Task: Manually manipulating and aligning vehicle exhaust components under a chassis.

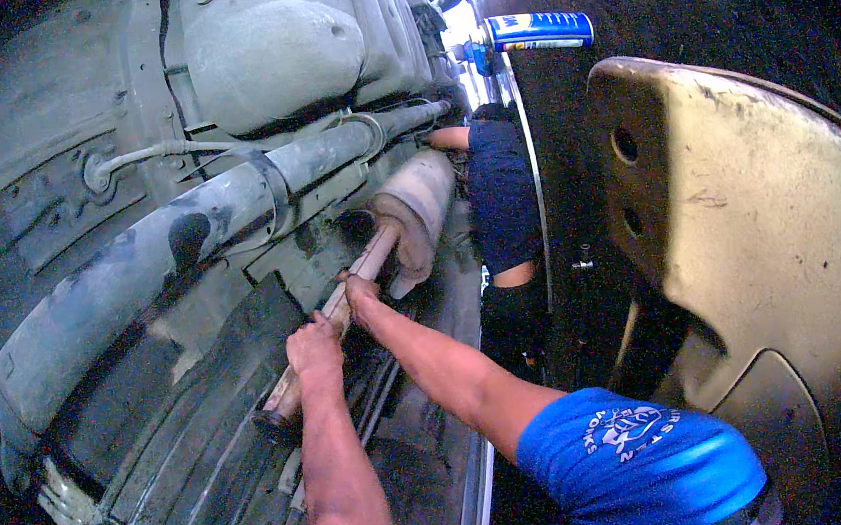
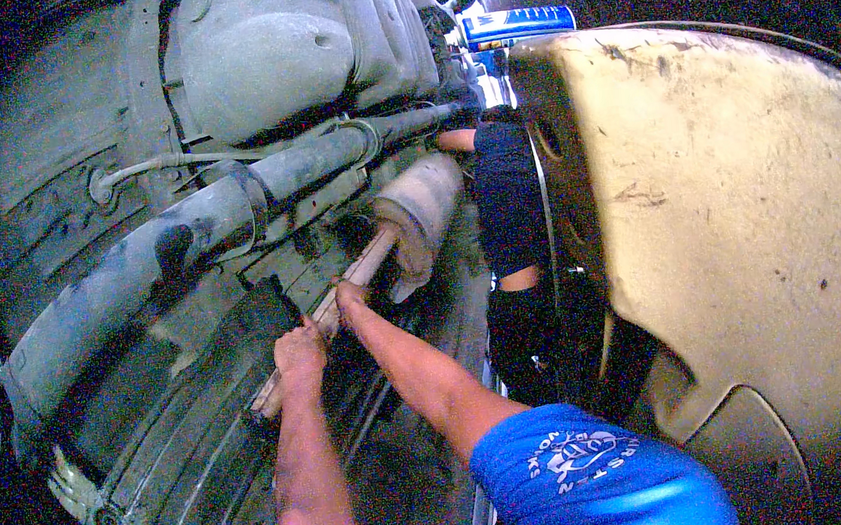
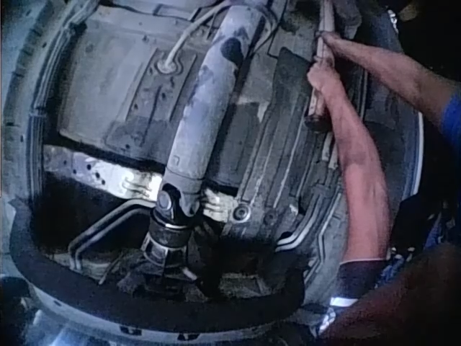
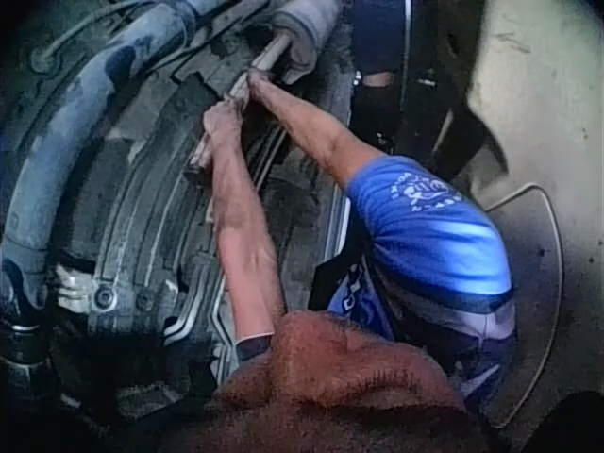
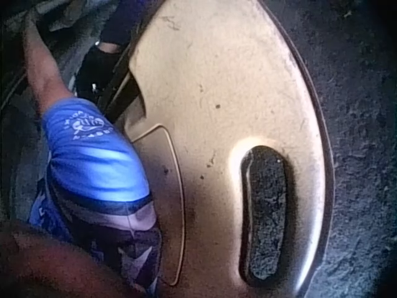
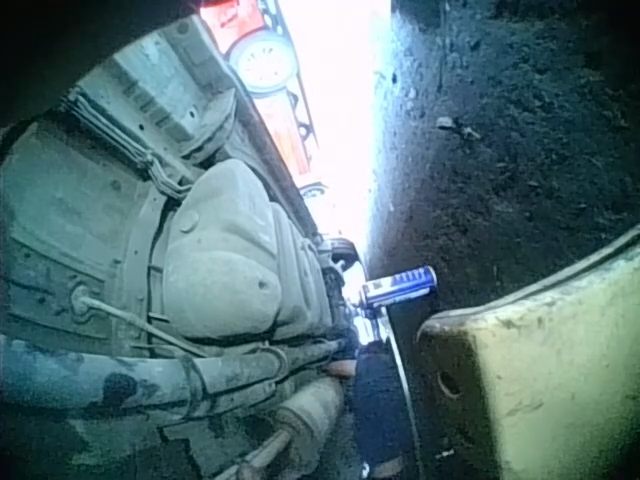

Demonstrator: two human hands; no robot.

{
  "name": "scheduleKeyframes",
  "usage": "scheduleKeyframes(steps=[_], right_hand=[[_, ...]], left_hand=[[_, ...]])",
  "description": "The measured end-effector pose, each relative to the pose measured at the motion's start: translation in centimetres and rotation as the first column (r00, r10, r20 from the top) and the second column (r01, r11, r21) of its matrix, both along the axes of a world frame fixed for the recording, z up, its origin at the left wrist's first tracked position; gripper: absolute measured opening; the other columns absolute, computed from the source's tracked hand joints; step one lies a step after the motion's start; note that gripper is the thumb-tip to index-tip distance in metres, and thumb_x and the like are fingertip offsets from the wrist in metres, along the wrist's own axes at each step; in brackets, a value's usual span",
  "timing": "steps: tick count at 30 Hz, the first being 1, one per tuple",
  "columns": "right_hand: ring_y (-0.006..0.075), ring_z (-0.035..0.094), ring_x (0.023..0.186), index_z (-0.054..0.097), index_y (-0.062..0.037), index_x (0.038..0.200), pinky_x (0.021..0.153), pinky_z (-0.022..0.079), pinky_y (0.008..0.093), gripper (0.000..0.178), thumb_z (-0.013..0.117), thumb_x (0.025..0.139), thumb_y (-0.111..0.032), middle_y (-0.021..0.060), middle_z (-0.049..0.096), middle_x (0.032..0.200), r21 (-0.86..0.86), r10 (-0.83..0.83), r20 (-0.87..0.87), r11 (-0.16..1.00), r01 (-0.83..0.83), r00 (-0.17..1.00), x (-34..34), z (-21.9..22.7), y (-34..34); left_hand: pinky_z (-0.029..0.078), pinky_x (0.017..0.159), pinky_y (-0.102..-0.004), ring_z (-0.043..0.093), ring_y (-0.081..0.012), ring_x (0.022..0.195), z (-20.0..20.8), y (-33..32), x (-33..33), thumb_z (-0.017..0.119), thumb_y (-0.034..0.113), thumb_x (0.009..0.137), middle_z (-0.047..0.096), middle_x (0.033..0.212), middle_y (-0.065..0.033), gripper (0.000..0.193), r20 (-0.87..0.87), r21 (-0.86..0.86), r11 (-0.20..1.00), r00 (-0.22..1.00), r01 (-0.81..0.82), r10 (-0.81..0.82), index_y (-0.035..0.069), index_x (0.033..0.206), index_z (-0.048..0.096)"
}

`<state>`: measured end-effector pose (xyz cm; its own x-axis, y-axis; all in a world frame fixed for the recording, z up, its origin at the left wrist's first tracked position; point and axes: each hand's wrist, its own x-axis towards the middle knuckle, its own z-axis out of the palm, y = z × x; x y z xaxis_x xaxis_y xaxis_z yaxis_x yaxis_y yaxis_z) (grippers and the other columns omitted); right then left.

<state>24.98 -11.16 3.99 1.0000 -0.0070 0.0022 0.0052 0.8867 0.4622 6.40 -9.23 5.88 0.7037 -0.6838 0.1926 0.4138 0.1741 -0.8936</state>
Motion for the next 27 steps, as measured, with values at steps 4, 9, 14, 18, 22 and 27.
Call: scheduleKeyframes(steps=[4,9,14,18,22,27], right_hand=[[0.0298,0.065,0.091,0.058,0.0117,0.116,0.081,0.052,0.0396,0.068,0.080,0.066,-0.028,0.0198,0.064,0.115,-0.083,0.035,0.008,0.996,-0.034,0.999,-2.7,0.7,0.5],[0.0299,0.065,0.094,0.057,0.0115,0.118,0.083,0.051,0.0398,0.070,0.081,0.066,-0.029,0.0194,0.065,0.114,-0.077,0.072,-0.024,0.994,-0.073,0.997,-1.1,0.4,-0.2],[0.0303,0.065,0.091,0.057,0.0097,0.120,0.083,0.051,0.0409,0.071,0.080,0.067,-0.031,0.0186,0.066,0.111,-0.031,0.116,-0.043,0.993,-0.117,0.992,-1.1,0.3,-0.2],[0.0303,0.065,0.092,0.058,0.0085,0.119,0.082,0.051,0.0405,0.069,0.080,0.067,-0.031,0.0184,0.066,0.111,-0.004,0.160,0.033,0.987,-0.160,0.987,-4.0,0.7,-0.3],[0.0299,0.065,0.087,0.059,0.0072,0.116,0.079,0.052,0.0411,0.061,0.078,0.070,-0.028,0.0167,0.067,0.105,0.038,0.001,0.099,0.999,-0.005,0.995,-1.3,-0.3,-0.5],[0.0294,0.065,0.084,0.059,0.0077,0.117,0.078,0.053,0.0418,0.060,0.077,0.071,-0.025,0.0166,0.067,0.104,0.016,0.041,0.199,0.999,-0.045,0.979,-1.1,2.8,2.4]], left_hand=[[0.058,0.066,-0.0364,0.072,-0.0235,0.075,1.3,1.3,-0.6,0.052,0.016,0.092,0.073,0.081,-0.0086,0.027,0.029,-0.006,1.000,1.000,0.003,-0.002,0.006,0.115,0.062],[0.057,0.065,-0.0368,0.072,-0.0230,0.075,0.5,0.6,-0.3,0.052,0.016,0.092,0.073,0.081,-0.0087,0.027,0.003,0.038,0.999,1.000,0.023,-0.023,0.006,0.115,0.063],[0.057,0.065,-0.0366,0.072,-0.0232,0.075,0.5,0.6,0.0,0.052,0.016,0.092,0.073,0.082,-0.0082,0.031,0.010,0.051,0.999,1.000,0.015,-0.015,0.005,0.119,0.062],[0.057,0.067,-0.0365,0.072,-0.0239,0.076,1.9,1.1,-0.6,0.053,0.016,0.090,0.073,0.083,-0.0072,0.035,0.034,0.019,1.000,0.999,-0.017,0.016,0.005,0.123,0.060],[0.057,0.072,-0.0367,0.072,-0.0241,0.082,0.1,-1.0,-0.9,0.055,0.016,0.089,0.073,0.090,-0.0089,0.039,0.015,0.017,0.999,0.999,-0.048,0.048,0.005,0.126,0.057],[0.057,0.074,-0.0366,0.071,-0.0248,0.089,1.7,0.4,-1.9,0.054,0.016,0.090,0.073,0.098,-0.0108,0.043,0.064,-0.134,0.976,0.982,-0.170,0.179,0.004,0.131,0.052]])
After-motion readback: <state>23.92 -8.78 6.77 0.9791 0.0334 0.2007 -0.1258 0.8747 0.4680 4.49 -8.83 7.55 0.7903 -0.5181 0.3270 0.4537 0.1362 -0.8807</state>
